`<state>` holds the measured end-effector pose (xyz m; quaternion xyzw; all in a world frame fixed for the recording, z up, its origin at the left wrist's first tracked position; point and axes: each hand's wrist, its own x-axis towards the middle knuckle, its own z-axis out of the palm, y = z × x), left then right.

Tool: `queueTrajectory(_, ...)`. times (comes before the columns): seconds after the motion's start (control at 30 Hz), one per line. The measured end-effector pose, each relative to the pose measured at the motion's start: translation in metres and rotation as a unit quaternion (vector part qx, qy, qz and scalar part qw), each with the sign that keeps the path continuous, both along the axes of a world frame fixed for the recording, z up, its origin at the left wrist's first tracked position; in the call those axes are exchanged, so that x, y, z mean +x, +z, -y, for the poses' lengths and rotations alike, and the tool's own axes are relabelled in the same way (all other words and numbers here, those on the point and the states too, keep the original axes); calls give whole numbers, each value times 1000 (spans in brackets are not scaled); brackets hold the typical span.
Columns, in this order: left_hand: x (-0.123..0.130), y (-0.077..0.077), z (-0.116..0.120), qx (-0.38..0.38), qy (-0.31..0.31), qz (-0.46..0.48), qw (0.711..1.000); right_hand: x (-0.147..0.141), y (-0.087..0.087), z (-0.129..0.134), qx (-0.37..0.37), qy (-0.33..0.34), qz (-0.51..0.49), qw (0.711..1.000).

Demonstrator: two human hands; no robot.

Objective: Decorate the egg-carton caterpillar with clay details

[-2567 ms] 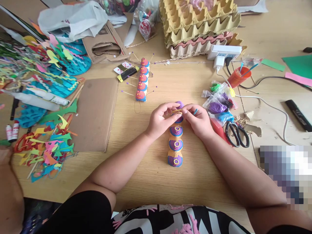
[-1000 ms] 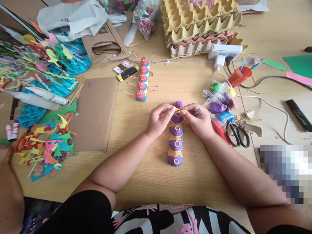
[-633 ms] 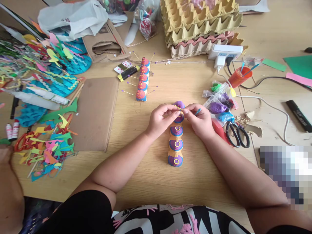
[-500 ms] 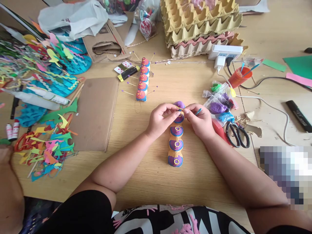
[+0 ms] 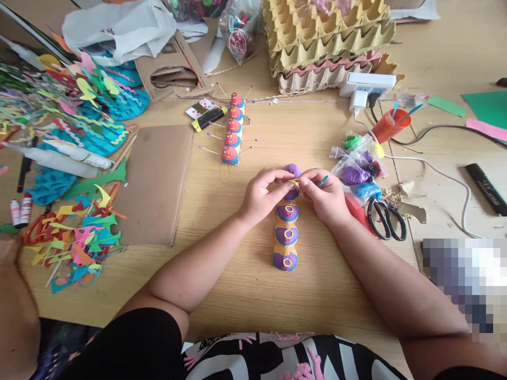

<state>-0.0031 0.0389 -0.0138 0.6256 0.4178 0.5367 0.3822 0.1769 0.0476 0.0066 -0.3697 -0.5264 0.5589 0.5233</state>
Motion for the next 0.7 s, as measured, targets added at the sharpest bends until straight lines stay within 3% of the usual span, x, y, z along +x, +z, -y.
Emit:
queueTrajectory(0.27,0,2,1,-30,-2,56,998,0,0,-2,-30,1,-16,999)
queueTrajectory(0.7,0,7,2,-28,11,42,999,1,-1,-1,-1,-11,30,999)
